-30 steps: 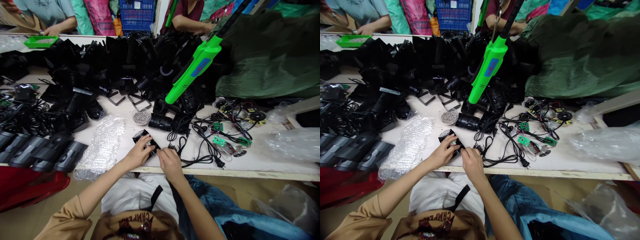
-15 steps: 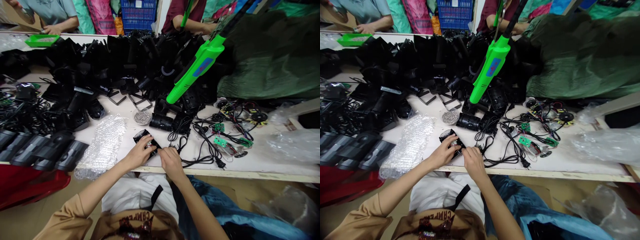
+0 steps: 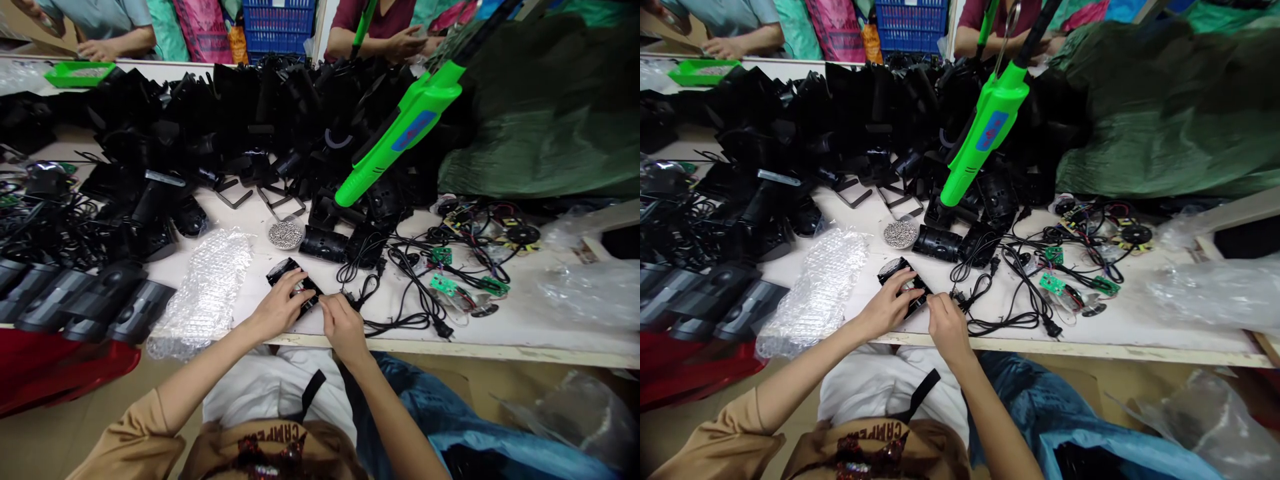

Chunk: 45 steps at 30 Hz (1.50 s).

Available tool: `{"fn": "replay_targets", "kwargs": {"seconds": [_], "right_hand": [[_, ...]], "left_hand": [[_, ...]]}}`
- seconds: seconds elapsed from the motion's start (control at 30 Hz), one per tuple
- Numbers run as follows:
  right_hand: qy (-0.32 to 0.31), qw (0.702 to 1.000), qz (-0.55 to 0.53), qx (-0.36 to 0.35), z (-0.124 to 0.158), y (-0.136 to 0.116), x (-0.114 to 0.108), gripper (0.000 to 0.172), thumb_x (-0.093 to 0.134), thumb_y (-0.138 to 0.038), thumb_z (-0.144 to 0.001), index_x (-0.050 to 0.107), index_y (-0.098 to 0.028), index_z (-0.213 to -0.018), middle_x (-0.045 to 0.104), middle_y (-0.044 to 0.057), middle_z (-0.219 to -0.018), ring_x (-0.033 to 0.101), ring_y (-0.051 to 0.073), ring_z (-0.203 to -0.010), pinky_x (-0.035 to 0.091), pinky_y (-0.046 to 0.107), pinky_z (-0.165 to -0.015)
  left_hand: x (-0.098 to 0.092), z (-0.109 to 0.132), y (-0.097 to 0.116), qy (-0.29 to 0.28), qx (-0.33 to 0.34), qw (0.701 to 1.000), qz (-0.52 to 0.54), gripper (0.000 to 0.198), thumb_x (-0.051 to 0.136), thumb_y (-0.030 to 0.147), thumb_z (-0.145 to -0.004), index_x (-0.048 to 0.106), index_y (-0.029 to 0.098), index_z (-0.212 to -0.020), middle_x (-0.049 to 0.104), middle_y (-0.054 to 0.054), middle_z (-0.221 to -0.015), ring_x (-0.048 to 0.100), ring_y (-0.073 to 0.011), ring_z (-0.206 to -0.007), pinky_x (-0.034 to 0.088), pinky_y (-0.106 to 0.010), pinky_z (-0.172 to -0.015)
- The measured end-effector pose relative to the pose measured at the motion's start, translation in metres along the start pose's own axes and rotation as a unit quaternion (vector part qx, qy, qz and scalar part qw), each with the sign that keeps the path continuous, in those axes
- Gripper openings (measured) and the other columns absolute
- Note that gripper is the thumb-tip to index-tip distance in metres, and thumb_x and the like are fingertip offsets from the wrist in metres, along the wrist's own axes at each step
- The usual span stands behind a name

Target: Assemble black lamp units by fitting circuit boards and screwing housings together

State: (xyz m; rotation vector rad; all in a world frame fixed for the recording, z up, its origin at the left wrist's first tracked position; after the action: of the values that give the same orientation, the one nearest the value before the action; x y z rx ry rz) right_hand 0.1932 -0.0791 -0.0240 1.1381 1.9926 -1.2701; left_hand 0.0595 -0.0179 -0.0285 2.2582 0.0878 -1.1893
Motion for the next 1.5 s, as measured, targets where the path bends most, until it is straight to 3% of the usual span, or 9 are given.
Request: {"fn": "replay_targets", "kwargs": {"seconds": [0.13,0.4,0.63,0.87,1.03,1.27,1.37,1.5], "right_hand": [[-0.001,1.000,0.017,-0.008,-0.002,-0.001,-0.003,0.020,0.040,-0.009,-0.088,0.058,-0.017,-0.090,0.060,0.004,-0.075,0.058,0.015,-0.070,0.045,0.025,-0.063],[-0.032,0.996,0.074,-0.047,0.000,-0.006,-0.001,0.023,0.039,-0.009,-0.089,0.061,-0.015,-0.093,0.061,0.006,-0.074,0.058,0.015,-0.070,0.046,0.026,-0.066],[-0.021,0.999,0.030,-0.014,0.000,-0.003,-0.001,0.023,0.039,-0.009,-0.088,0.060,-0.017,-0.094,0.060,0.004,-0.075,0.059,0.015,-0.071,0.048,0.025,-0.065],[-0.029,0.998,0.024,-0.056,0.005,0.004,-0.004,0.030,0.036,-0.007,-0.088,0.060,-0.017,-0.103,0.062,0.007,-0.083,0.059,0.017,-0.080,0.050,0.029,-0.073],[-0.029,0.997,-0.075,0.021,0.004,0.013,-0.013,0.016,0.046,-0.014,-0.087,0.061,-0.018,-0.093,0.061,0.005,-0.081,0.058,0.016,-0.078,0.050,0.029,-0.070],[0.012,0.993,-0.010,-0.116,0.011,0.006,-0.004,0.021,0.043,-0.005,-0.084,0.061,-0.014,-0.090,0.060,0.007,-0.076,0.054,0.017,-0.077,0.049,0.034,-0.080],[0.028,0.995,-0.029,-0.094,0.011,0.011,-0.007,0.019,0.045,-0.007,-0.085,0.061,-0.017,-0.089,0.061,0.005,-0.075,0.055,0.016,-0.074,0.048,0.035,-0.080],[-0.007,0.997,-0.052,-0.051,0.005,0.013,-0.014,0.014,0.050,-0.016,-0.085,0.062,-0.020,-0.089,0.063,0.004,-0.078,0.055,0.018,-0.077,0.045,0.036,-0.077]], "left_hand": [[0.001,0.000,-0.001,-0.001,0.001,1.000,0.004,0.050,0.043,-0.002,-0.076,0.046,0.018,-0.122,0.037,-0.015,-0.130,0.029,-0.0308,-0.130,0.042,-0.055,-0.096],[-0.001,-0.003,0.001,0.014,0.006,1.000,0.027,0.041,0.044,0.001,-0.080,0.049,0.018,-0.118,0.038,-0.016,-0.131,0.029,-0.0308,-0.130,0.042,-0.055,-0.096],[-0.003,-0.002,0.000,0.009,0.001,1.000,0.025,0.041,0.046,0.002,-0.080,0.051,0.018,-0.117,0.039,-0.016,-0.131,0.030,-0.0312,-0.130,0.041,-0.056,-0.096],[0.003,-0.001,0.001,0.016,0.006,1.000,0.005,0.037,0.043,0.001,-0.080,0.051,0.017,-0.113,0.035,-0.014,-0.132,0.027,-0.0303,-0.131,0.040,-0.055,-0.098],[0.006,0.001,0.000,-0.002,-0.006,1.000,-0.008,0.036,0.042,0.000,-0.079,0.052,0.016,-0.110,0.036,-0.015,-0.132,0.028,-0.0299,-0.131,0.037,-0.056,-0.100],[0.006,0.000,0.002,-0.020,-0.016,1.000,-0.018,0.034,0.041,0.000,-0.078,0.053,0.014,-0.107,0.039,-0.016,-0.130,0.028,-0.0292,-0.131,0.036,-0.055,-0.101],[0.005,-0.003,0.002,-0.028,-0.017,0.999,-0.023,0.034,0.039,0.000,-0.079,0.054,0.014,-0.107,0.040,-0.015,-0.129,0.030,-0.0286,-0.130,0.035,-0.054,-0.102],[0.001,-0.005,-0.002,-0.024,-0.008,1.000,0.000,0.035,0.038,0.002,-0.082,0.052,0.014,-0.111,0.043,-0.015,-0.128,0.029,-0.0270,-0.131,0.034,-0.052,-0.104]]}}
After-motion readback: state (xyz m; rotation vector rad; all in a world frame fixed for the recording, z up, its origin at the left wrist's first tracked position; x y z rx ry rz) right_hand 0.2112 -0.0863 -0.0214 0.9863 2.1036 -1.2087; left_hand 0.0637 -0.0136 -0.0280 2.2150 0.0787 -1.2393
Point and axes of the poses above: each hand's wrist, its own z-axis away from the middle knuckle, its own x-axis out of the palm, y = z × x, the point moved 4 cm from there along -z, towards the middle knuckle
